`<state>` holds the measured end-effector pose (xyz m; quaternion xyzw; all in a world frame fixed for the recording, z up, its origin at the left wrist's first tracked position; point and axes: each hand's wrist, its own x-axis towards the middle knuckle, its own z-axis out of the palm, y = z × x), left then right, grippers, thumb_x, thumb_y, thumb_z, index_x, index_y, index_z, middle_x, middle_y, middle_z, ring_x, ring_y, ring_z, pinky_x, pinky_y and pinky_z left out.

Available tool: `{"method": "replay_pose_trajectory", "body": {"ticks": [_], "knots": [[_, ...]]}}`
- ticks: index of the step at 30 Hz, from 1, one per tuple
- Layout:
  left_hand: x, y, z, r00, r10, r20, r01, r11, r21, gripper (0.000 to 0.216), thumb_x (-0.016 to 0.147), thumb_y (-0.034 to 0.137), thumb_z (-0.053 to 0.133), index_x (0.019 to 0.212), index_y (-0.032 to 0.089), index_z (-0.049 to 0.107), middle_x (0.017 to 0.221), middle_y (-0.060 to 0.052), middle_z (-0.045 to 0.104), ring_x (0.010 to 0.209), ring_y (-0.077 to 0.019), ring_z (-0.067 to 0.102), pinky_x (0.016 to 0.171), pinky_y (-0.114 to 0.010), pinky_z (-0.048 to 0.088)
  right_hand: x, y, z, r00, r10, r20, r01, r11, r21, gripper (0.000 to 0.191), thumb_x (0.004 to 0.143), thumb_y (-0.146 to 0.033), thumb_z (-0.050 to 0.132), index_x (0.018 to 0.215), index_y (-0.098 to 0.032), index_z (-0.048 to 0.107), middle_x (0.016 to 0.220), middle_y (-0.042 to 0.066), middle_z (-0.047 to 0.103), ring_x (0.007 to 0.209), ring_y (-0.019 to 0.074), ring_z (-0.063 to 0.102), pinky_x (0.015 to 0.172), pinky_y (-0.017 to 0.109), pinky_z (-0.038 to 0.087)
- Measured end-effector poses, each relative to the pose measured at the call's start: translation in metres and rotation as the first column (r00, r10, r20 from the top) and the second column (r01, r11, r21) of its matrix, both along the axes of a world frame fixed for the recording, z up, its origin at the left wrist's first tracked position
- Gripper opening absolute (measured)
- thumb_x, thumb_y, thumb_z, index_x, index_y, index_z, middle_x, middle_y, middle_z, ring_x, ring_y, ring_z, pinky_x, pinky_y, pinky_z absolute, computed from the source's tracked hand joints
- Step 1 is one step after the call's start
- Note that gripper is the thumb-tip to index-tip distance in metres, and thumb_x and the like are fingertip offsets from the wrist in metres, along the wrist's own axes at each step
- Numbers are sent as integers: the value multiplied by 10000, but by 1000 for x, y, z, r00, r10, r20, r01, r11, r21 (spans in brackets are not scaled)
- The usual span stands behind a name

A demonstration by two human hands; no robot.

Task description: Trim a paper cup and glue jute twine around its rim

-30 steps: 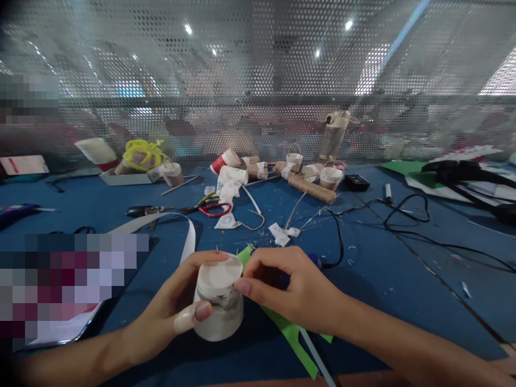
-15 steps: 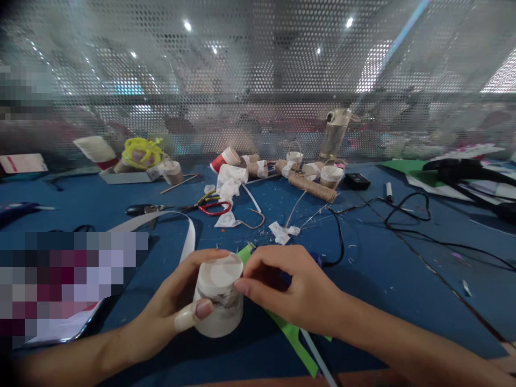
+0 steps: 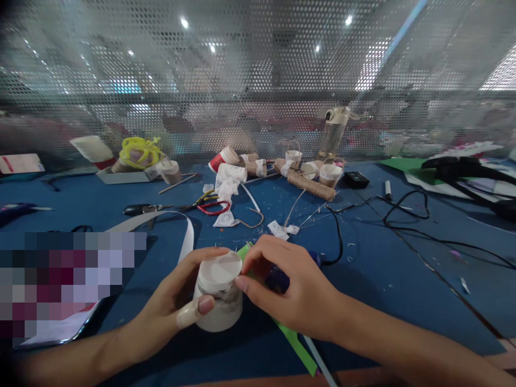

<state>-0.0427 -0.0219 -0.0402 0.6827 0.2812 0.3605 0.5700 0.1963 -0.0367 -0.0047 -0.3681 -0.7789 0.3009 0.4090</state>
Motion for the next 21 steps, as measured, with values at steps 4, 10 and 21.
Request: {"method": "replay_pose_trajectory", "body": {"ticks": [4, 10, 21], "knots": [[0, -1, -1, 1000, 9, -16, -9, 1000, 12, 449, 938, 331, 703, 1355, 413, 558, 1285, -10, 627, 1118, -219, 619, 951, -280, 515, 1, 0, -1, 1000, 2, -22, 1, 996, 92, 40, 921, -197, 655, 923, -208, 616, 898, 10, 635, 848, 135, 595, 788, 272, 475], [0, -1, 2, 1000, 2, -5, -2, 1000, 5, 428, 941, 335, 701, 1338, 414, 565, 1250, -1, 629, 1083, -198, 622, 929, -259, 515, 1, 0, -2, 999, 24, -26, -21, 995, 103, 78, 925, -213, 652, 1001, -224, 638, 961, 33, 647, 917, 172, 614, 828, 314, 486], [3, -2, 2, 1000, 0, -6, 0, 1000, -6, 433, 946, 310, 704, 1334, 440, 561, 1254, 19, 619, 1099, -174, 612, 930, -217, 498, -2, -2, -3, 999, 10, -37, -7, 997, 73, 83, 903, -182, 657, 971, -221, 630, 961, 20, 623, 910, 160, 601, 822, 306, 471]]}}
